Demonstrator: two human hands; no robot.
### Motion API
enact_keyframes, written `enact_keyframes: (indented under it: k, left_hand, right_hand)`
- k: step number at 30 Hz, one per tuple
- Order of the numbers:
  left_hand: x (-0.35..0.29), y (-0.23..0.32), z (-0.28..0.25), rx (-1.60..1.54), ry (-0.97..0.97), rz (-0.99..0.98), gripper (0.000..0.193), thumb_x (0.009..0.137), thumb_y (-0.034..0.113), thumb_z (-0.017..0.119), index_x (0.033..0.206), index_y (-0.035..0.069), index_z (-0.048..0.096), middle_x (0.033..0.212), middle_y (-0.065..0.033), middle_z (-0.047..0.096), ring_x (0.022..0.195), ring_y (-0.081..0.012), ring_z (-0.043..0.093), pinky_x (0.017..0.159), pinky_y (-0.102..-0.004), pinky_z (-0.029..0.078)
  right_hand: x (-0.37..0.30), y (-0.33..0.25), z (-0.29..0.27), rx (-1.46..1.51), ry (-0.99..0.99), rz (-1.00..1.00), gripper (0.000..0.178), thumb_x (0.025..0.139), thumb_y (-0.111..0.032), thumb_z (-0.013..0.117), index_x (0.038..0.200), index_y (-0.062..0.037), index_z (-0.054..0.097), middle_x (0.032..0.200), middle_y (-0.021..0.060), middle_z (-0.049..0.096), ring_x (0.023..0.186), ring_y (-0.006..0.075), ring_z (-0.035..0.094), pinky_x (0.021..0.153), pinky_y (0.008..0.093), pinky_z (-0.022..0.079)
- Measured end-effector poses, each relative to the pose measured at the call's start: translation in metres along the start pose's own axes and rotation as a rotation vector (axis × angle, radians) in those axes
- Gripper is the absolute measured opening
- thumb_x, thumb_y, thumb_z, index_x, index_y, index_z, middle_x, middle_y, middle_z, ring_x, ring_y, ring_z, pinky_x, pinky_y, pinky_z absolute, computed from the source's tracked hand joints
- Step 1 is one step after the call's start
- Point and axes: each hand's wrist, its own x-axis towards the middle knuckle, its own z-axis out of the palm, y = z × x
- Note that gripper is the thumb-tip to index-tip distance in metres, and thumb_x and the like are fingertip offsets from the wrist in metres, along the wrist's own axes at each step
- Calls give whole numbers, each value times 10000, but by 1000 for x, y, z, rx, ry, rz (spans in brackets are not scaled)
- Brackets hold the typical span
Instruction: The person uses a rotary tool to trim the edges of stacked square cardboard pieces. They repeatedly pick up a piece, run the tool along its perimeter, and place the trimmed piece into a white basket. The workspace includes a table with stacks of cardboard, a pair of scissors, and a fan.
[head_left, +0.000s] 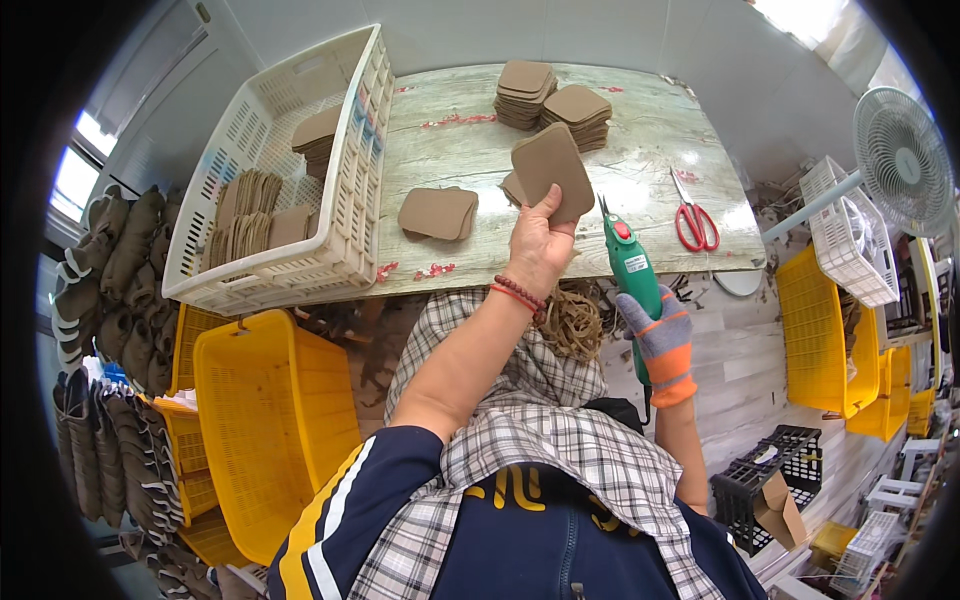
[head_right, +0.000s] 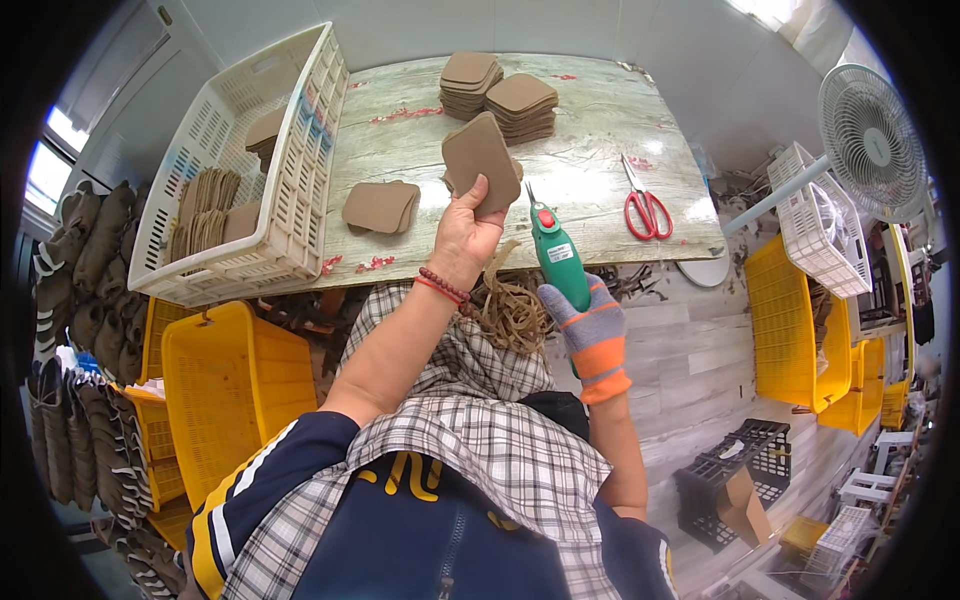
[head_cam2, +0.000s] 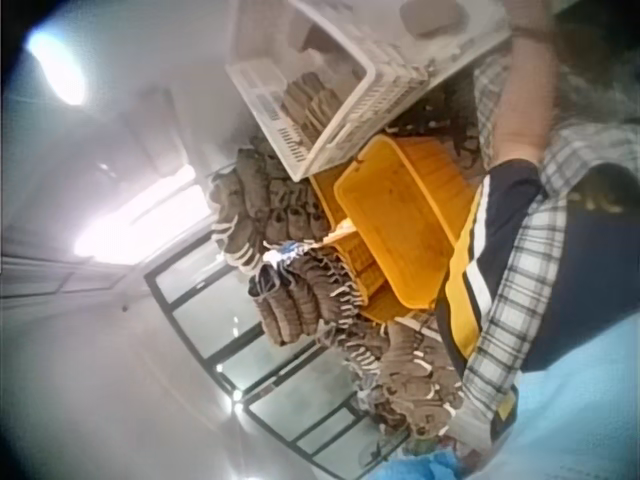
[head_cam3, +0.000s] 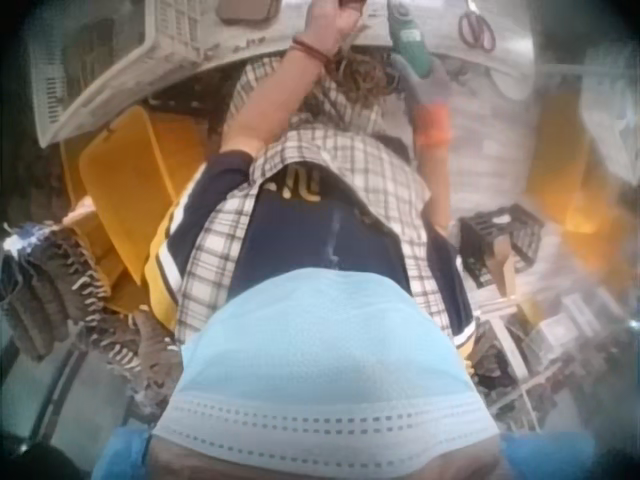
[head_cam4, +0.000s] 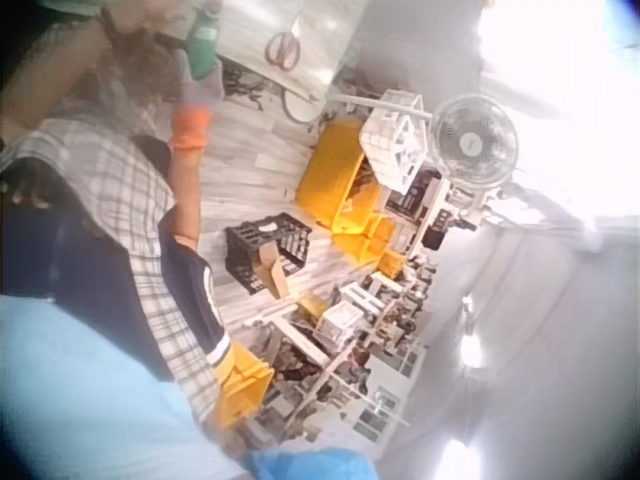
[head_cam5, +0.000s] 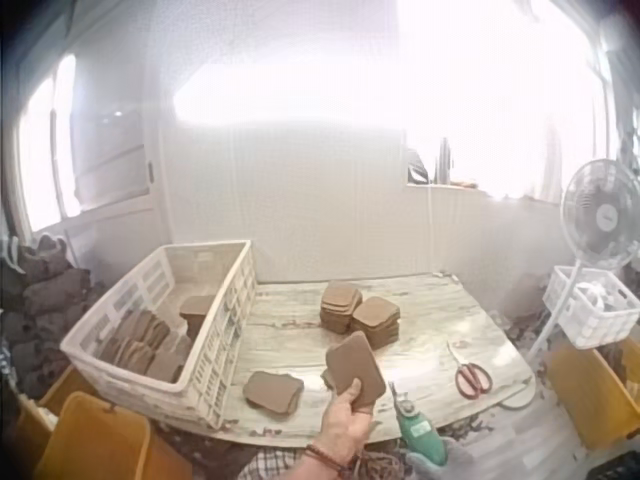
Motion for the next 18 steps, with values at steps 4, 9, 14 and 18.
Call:
enact_keyframes:
  k: [4,9,14,18]
  left_hand:
    - [-8,-8,-1,24,-39,-33,363,866,-16,584,1204,55,471,1180,-102,561,1106,-258,552,962,-396,481]
    - [-21,-16,-8,144,-108,-87,304,861,-23,587,1151,34,519,1137,-96,604,1047,-233,595,926,-364,505]
    - [-26,-20,-19,265,-163,-119,349,864,-23,580,1199,42,508,1168,-87,593,1049,-213,598,920,-374,512]
    - [-27,-18,-24,326,-174,-126,314,859,-31,583,1163,32,536,1124,-86,616,1011,-204,612,887,-352,522]
  right_hand:
    - [-2,-8,3,17,23,-54,394,778,-268,758,1028,-1,612,730,22,625,577,64,499,524,233,419]
    - [5,-18,-2,125,28,-27,322,788,-226,749,974,-2,611,701,5,622,547,47,474,479,224,384]
    - [8,-21,-8,144,68,-49,299,788,-217,745,958,-10,611,687,-6,605,532,37,466,455,217,366]
    - [8,-23,-14,109,60,-84,291,800,-234,731,949,-24,596,650,-12,561,513,61,495,477,217,393]
